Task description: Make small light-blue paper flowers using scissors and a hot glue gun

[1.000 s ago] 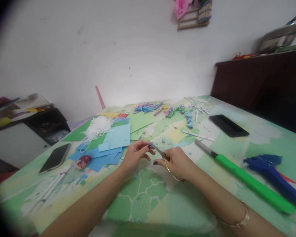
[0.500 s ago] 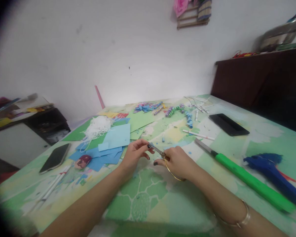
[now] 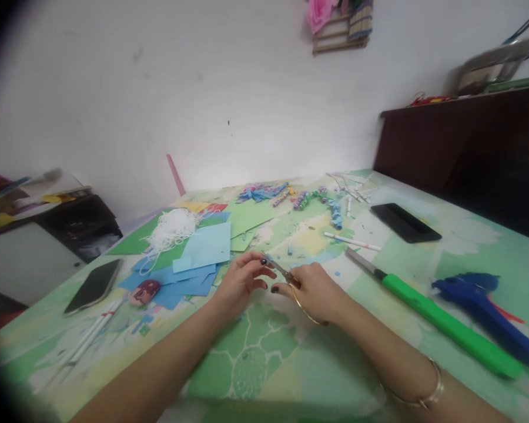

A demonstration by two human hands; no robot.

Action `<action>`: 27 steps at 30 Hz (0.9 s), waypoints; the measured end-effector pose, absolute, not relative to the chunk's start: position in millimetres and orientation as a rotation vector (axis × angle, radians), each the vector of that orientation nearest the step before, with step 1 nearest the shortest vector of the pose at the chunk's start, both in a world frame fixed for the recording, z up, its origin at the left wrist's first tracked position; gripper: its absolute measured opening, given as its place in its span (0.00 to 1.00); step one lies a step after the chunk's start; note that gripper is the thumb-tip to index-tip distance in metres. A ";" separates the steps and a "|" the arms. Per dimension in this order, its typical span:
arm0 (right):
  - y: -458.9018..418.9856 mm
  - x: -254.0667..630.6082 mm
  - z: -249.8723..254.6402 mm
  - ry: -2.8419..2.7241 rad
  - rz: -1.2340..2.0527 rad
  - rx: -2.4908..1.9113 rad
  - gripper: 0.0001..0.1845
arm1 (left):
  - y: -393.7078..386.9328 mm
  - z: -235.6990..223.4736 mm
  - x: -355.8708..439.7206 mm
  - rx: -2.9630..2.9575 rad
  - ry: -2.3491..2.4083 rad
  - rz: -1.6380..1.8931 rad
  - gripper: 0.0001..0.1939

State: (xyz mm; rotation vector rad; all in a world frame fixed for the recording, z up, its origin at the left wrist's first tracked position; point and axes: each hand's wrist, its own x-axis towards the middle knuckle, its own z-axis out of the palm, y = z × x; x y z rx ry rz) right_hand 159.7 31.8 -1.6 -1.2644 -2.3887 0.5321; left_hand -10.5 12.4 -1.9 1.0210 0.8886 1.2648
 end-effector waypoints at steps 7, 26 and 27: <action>31.6 159.0 -2.3 -2.366 0.583 -1.248 0.24 | 10.7 -1.4 -7.3 0.894 0.879 1.251 0.11; 26.4 152.7 -5.1 -2.244 0.795 -1.163 0.23 | 6.4 0.8 -1.3 0.796 0.840 1.273 0.07; 26.3 152.6 -5.2 -2.239 0.798 -1.157 0.23 | 6.1 1.1 -0.8 0.790 0.843 1.274 0.07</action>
